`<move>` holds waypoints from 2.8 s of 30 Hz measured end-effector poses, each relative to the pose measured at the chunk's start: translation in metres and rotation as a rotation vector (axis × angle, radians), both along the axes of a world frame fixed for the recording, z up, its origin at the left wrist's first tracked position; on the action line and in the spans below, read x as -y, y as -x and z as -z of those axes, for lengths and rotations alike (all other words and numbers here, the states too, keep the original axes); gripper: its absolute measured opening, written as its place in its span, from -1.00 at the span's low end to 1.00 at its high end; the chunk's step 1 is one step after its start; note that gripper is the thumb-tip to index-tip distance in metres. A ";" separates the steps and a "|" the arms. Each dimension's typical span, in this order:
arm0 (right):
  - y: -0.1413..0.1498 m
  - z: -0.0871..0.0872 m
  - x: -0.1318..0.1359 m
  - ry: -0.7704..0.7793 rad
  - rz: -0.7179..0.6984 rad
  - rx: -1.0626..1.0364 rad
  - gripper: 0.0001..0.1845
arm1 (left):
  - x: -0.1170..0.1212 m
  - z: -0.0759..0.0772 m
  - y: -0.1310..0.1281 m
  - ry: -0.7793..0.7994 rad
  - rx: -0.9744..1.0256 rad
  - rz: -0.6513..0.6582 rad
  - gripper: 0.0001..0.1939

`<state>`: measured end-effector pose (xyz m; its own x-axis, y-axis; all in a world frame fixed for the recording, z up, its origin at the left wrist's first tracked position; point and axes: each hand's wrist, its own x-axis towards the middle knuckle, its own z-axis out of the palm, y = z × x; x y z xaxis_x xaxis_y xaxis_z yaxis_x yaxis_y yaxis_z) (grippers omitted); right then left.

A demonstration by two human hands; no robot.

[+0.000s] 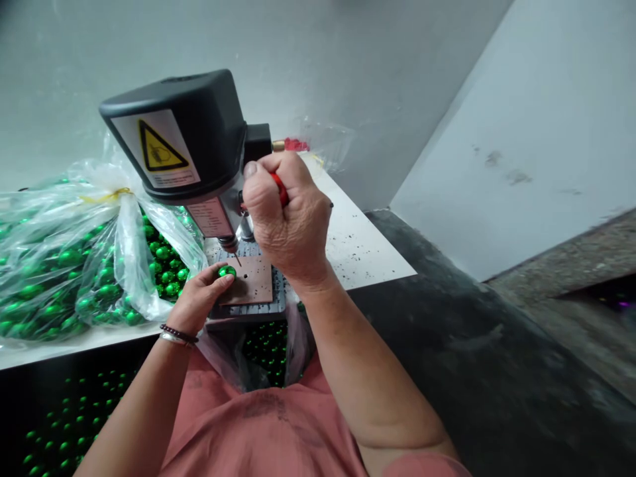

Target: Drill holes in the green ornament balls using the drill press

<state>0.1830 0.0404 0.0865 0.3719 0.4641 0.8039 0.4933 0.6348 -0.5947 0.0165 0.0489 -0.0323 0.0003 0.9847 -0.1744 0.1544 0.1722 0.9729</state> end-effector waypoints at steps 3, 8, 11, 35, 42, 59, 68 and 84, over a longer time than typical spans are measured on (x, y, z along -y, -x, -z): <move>-0.001 0.000 0.001 0.001 -0.019 -0.004 -0.77 | -0.005 0.001 -0.002 0.051 0.016 0.058 -0.50; -0.003 0.001 0.001 0.020 -0.036 0.000 -0.77 | -0.012 0.003 -0.008 0.068 -0.029 0.098 -0.53; -0.003 0.001 0.002 0.026 -0.043 0.004 -0.77 | -0.013 0.003 -0.012 0.076 0.002 0.120 -0.52; -0.004 0.004 0.004 0.039 -0.099 -0.011 -0.75 | -0.015 -0.009 -0.011 -0.139 -0.546 0.188 -0.65; -0.004 0.002 0.006 0.059 -0.069 0.015 -0.77 | -0.014 -0.006 -0.004 -0.021 -0.308 0.186 -0.60; -0.006 0.000 0.008 0.089 -0.098 0.027 -0.77 | -0.021 -0.010 -0.019 -0.261 -0.761 0.285 -0.59; -0.013 0.002 0.023 0.175 -0.208 0.065 -0.78 | -0.022 0.002 -0.015 -0.284 -0.634 0.258 -0.63; 0.004 0.033 0.025 0.166 0.121 0.111 -0.69 | -0.019 0.002 -0.017 -0.281 -0.610 0.233 -0.65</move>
